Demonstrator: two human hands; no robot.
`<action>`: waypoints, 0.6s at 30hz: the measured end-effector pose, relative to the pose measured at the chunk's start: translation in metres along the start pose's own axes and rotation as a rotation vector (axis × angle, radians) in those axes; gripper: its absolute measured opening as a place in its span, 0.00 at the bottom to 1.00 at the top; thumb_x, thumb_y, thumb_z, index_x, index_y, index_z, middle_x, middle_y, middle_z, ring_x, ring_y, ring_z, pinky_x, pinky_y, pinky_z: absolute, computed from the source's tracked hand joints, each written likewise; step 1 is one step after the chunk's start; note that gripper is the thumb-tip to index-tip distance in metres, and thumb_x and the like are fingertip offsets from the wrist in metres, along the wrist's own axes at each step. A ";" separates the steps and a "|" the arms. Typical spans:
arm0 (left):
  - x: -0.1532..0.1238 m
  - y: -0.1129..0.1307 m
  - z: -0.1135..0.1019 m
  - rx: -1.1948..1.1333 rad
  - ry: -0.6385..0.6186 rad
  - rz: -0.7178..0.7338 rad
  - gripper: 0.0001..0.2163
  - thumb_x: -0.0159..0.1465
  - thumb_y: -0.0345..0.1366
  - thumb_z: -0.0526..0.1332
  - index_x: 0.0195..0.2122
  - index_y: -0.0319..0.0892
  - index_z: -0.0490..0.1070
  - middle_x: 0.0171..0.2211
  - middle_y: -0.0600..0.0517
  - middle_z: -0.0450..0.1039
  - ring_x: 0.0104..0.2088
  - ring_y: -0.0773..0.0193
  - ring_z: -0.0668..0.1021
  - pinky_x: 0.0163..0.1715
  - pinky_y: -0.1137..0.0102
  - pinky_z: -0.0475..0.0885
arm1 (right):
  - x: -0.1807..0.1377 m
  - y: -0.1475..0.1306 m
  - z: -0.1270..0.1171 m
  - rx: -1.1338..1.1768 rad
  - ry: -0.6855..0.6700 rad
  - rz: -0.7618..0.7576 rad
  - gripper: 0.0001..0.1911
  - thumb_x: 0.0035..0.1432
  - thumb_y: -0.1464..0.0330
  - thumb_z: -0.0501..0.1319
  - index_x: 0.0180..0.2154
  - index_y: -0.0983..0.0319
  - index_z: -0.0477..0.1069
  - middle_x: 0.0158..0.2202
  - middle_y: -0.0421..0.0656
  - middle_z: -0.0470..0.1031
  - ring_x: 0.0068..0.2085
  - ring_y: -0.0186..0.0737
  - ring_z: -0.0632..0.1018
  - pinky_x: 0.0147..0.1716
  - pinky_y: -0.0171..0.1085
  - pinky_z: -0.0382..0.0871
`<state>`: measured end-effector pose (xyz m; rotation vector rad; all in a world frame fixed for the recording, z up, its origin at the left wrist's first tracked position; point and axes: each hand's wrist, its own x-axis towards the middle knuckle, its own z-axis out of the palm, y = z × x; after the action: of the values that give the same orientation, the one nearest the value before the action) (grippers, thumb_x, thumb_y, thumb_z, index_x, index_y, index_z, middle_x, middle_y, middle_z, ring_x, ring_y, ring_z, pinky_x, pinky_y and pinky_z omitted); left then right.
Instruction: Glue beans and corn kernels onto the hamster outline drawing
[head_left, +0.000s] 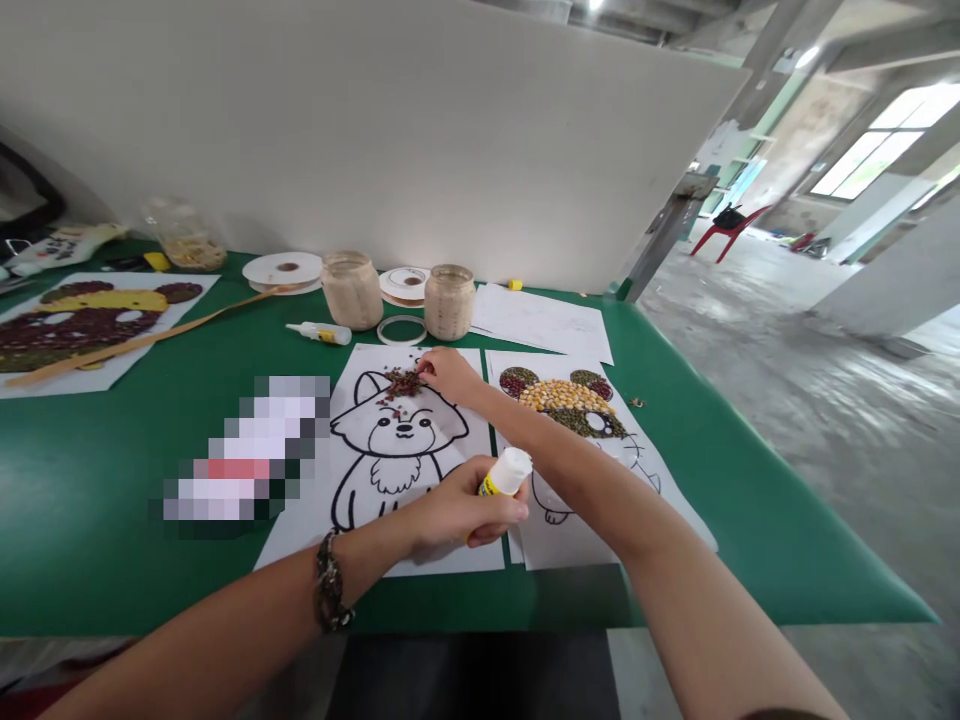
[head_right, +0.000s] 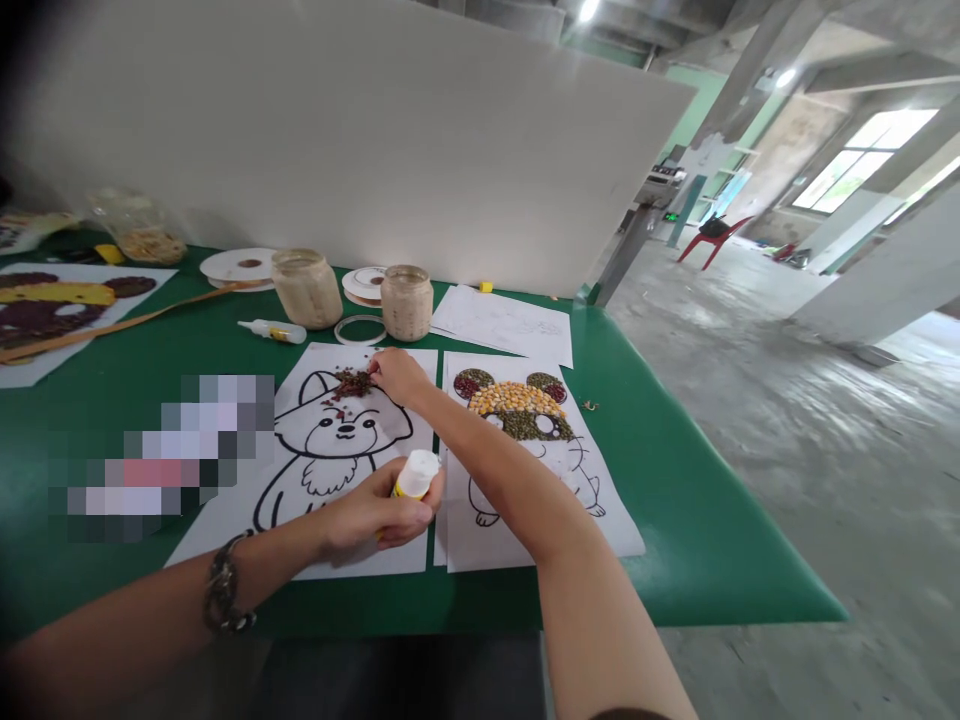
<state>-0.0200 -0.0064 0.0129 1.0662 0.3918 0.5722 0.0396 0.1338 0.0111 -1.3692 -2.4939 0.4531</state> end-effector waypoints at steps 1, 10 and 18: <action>0.000 0.000 0.000 0.001 0.001 0.001 0.07 0.48 0.32 0.59 0.19 0.40 0.59 0.09 0.63 0.54 0.10 0.78 0.55 0.10 0.79 0.49 | 0.001 0.001 0.000 0.009 0.003 0.009 0.07 0.54 0.77 0.55 0.33 0.69 0.71 0.36 0.48 0.73 0.35 0.35 0.72 0.36 0.33 0.61; 0.002 -0.003 -0.001 0.002 -0.002 0.011 0.07 0.49 0.32 0.59 0.19 0.40 0.59 0.09 0.63 0.54 0.10 0.78 0.55 0.10 0.80 0.49 | 0.010 0.004 0.001 0.121 0.018 0.019 0.09 0.49 0.81 0.54 0.32 0.67 0.69 0.34 0.46 0.73 0.36 0.37 0.71 0.36 0.34 0.61; 0.003 -0.001 -0.002 0.031 -0.007 0.015 0.08 0.51 0.32 0.58 0.19 0.41 0.59 0.09 0.63 0.53 0.10 0.78 0.55 0.10 0.80 0.51 | -0.023 0.000 -0.028 0.413 0.092 0.010 0.06 0.54 0.77 0.53 0.33 0.64 0.66 0.29 0.40 0.69 0.31 0.30 0.69 0.35 0.33 0.64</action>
<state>-0.0188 -0.0040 0.0107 1.1008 0.3881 0.5773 0.0622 0.1185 0.0354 -1.2055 -2.1612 0.8323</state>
